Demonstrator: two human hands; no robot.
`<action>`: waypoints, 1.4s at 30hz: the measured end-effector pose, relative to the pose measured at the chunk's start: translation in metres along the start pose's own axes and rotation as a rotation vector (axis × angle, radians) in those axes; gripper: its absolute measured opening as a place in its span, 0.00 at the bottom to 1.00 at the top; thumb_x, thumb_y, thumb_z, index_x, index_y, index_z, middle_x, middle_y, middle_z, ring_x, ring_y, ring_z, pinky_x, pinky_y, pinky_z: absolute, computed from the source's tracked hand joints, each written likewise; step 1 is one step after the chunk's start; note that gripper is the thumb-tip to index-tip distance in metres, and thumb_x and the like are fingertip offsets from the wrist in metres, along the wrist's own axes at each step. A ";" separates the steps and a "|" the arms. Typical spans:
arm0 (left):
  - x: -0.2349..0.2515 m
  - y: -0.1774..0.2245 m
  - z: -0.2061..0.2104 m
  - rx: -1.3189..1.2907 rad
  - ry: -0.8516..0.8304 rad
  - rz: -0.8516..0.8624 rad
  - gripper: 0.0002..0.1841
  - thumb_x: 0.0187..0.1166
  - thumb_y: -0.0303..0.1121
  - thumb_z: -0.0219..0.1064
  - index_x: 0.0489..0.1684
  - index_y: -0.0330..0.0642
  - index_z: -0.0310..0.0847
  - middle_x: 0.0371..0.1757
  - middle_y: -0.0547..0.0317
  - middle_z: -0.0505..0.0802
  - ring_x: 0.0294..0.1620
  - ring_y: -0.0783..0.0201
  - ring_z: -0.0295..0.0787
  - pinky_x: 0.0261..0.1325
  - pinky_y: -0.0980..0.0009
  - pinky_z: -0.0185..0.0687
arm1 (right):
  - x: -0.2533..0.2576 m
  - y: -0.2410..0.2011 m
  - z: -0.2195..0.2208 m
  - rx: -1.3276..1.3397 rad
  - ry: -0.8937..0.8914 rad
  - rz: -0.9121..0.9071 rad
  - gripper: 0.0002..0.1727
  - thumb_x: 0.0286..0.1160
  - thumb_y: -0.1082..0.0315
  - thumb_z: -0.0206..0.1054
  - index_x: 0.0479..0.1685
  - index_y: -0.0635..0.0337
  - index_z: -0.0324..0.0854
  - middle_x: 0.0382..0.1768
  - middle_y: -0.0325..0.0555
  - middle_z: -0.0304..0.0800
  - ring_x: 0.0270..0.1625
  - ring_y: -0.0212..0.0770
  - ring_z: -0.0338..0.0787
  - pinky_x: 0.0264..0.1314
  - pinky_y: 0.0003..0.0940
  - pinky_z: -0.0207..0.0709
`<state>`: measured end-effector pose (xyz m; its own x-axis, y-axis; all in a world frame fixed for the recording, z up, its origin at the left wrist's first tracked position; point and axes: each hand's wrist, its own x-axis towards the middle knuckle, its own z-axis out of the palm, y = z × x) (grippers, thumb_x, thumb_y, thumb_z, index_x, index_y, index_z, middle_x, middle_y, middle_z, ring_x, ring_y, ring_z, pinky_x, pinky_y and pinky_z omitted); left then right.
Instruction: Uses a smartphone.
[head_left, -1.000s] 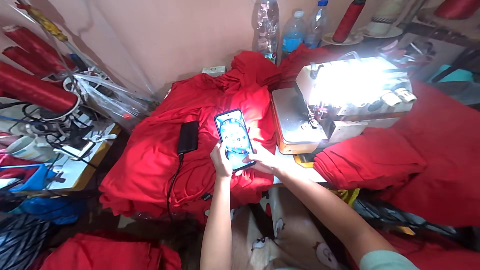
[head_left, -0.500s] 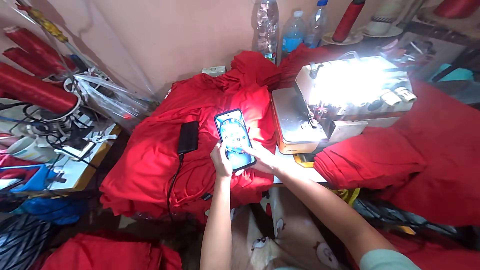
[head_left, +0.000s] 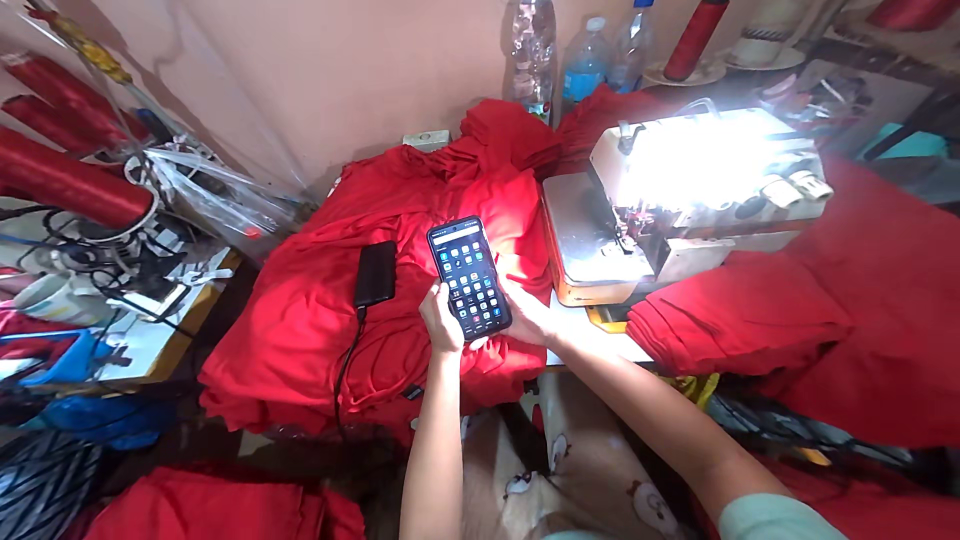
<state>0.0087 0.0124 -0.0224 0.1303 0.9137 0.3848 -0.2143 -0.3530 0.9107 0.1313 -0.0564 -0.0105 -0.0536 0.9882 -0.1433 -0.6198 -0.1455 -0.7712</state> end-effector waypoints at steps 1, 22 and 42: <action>0.000 0.000 0.000 -0.002 0.001 0.002 0.21 0.81 0.28 0.37 0.38 0.38 0.83 0.30 0.71 0.92 0.37 0.80 0.91 0.49 0.76 0.89 | -0.001 -0.001 0.001 -0.005 0.007 0.000 0.28 0.96 0.50 0.26 0.67 0.53 0.70 0.49 0.43 0.86 0.49 0.38 0.89 0.48 0.37 0.87; 0.001 -0.002 -0.001 0.009 -0.006 0.021 0.22 0.82 0.28 0.37 0.37 0.40 0.83 0.30 0.73 0.91 0.38 0.81 0.91 0.49 0.76 0.88 | 0.006 0.006 -0.011 -0.033 -0.123 -0.043 0.17 0.96 0.60 0.37 0.67 0.52 0.68 0.49 0.42 0.91 0.51 0.38 0.93 0.53 0.36 0.89; 0.000 -0.002 0.000 -0.006 0.003 0.011 0.22 0.82 0.28 0.37 0.35 0.41 0.82 0.28 0.73 0.91 0.36 0.81 0.90 0.47 0.76 0.89 | 0.009 0.008 -0.016 -0.040 -0.135 -0.069 0.15 0.82 0.77 0.49 0.64 0.57 0.67 0.47 0.45 0.91 0.47 0.42 0.95 0.49 0.40 0.91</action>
<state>0.0093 0.0134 -0.0241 0.1250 0.9106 0.3940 -0.2215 -0.3615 0.9057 0.1381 -0.0497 -0.0279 -0.1185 0.9929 -0.0067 -0.5939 -0.0763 -0.8009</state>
